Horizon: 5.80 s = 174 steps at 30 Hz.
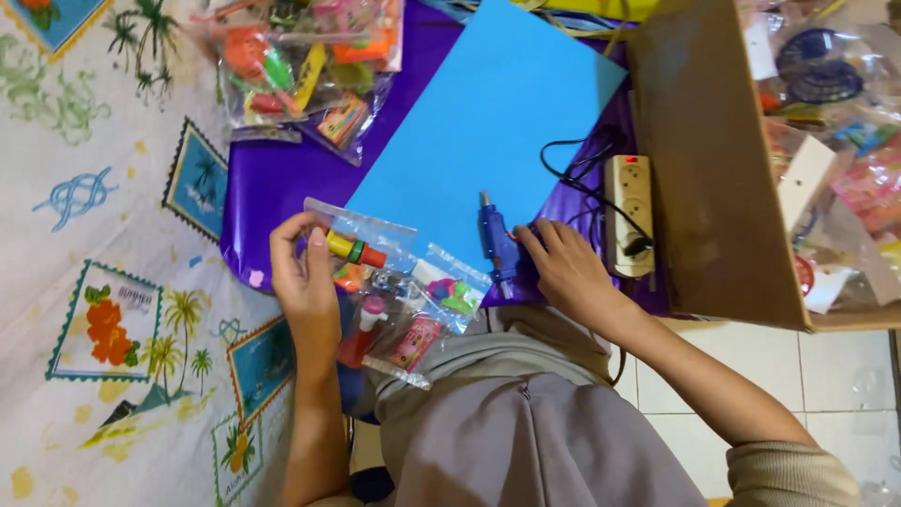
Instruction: The person uses a hot glue gun to seal small plastic bags containing toys, handling them one at a time on a table.
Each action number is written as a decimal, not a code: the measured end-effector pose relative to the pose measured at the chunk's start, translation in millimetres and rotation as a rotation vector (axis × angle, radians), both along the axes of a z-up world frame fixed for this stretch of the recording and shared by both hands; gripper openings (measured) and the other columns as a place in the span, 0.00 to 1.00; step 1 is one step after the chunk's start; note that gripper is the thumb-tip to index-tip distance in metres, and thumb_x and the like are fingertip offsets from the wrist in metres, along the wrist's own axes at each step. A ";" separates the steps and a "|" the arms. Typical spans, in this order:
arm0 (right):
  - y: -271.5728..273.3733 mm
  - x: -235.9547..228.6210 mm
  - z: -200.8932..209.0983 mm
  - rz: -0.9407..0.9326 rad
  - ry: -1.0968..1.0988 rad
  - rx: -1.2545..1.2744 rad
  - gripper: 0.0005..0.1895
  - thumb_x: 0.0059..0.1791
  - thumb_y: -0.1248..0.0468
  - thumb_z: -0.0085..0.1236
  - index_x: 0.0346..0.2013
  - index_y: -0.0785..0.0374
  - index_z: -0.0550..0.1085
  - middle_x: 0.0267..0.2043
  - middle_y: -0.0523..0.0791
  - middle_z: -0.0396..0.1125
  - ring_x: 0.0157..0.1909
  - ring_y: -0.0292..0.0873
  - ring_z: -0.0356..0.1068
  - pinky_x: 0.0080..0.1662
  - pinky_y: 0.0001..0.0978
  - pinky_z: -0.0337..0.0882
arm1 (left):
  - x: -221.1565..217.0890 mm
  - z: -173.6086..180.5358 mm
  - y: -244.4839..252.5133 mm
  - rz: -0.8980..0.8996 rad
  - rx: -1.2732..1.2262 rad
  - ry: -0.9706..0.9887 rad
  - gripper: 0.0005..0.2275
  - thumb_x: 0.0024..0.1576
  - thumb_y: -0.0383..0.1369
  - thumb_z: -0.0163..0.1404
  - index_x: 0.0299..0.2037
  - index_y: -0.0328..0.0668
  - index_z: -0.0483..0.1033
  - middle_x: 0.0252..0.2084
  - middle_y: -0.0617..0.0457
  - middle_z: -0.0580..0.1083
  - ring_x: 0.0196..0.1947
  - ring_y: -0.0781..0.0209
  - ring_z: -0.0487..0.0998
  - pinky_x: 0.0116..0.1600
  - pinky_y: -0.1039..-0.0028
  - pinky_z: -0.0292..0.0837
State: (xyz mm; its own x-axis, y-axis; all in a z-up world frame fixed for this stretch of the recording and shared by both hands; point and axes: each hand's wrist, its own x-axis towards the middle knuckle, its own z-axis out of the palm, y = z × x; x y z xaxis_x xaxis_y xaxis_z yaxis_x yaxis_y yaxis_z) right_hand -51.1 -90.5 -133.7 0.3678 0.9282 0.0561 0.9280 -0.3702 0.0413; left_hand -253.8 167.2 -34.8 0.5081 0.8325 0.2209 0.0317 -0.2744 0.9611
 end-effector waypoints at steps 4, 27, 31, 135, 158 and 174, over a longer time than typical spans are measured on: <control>8.7 5.5 -25.7 -0.032 0.053 0.013 0.42 0.32 0.69 0.69 0.60 0.60 0.66 0.51 0.51 0.65 0.52 0.54 0.70 0.50 0.45 0.73 | -12.5 -16.9 0.1 0.115 -0.055 0.031 0.07 0.68 0.29 0.45 0.51 0.37 0.72 0.51 0.47 0.68 0.51 0.61 0.71 0.59 0.69 0.69; 116.2 27.8 -10.7 0.023 0.913 0.254 0.10 0.39 0.64 0.69 0.32 0.55 0.76 0.26 0.43 0.71 0.31 0.52 0.74 0.38 0.38 0.70 | -68.4 -88.7 23.5 0.268 -0.287 -0.011 0.07 0.66 0.30 0.47 0.50 0.41 0.74 0.39 0.54 0.70 0.37 0.69 0.72 0.40 0.80 0.71; 121.1 25.8 -18.5 0.013 0.852 0.201 0.10 0.39 0.62 0.70 0.31 0.55 0.77 0.25 0.43 0.72 0.30 0.53 0.74 0.37 0.39 0.71 | -64.1 -88.7 18.9 0.284 -0.309 -0.058 0.06 0.65 0.28 0.47 0.49 0.38 0.75 0.38 0.54 0.70 0.35 0.69 0.73 0.39 0.81 0.72; 136.0 23.5 -33.6 0.161 0.520 0.071 0.12 0.39 0.52 0.66 0.27 0.56 0.76 0.20 0.41 0.70 0.19 0.46 0.70 0.26 0.31 0.68 | -67.5 -99.2 27.4 0.198 -0.365 -0.003 0.08 0.66 0.30 0.46 0.50 0.32 0.73 0.38 0.50 0.70 0.35 0.64 0.76 0.40 0.75 0.74; 137.5 18.9 -22.5 0.124 0.520 0.037 0.09 0.39 0.55 0.65 0.28 0.54 0.77 0.21 0.40 0.70 0.22 0.45 0.72 0.28 0.31 0.69 | -75.1 -114.5 22.0 0.259 -0.393 -0.042 0.07 0.66 0.28 0.47 0.50 0.34 0.73 0.39 0.51 0.69 0.35 0.65 0.77 0.40 0.78 0.74; 139.5 14.2 -8.4 0.151 0.513 0.085 0.08 0.41 0.56 0.62 0.31 0.53 0.78 0.31 0.36 0.69 0.23 0.44 0.69 0.29 0.30 0.69 | -74.4 -110.2 22.3 0.230 -0.384 -0.054 0.07 0.66 0.28 0.46 0.50 0.33 0.73 0.36 0.49 0.70 0.33 0.63 0.77 0.38 0.77 0.74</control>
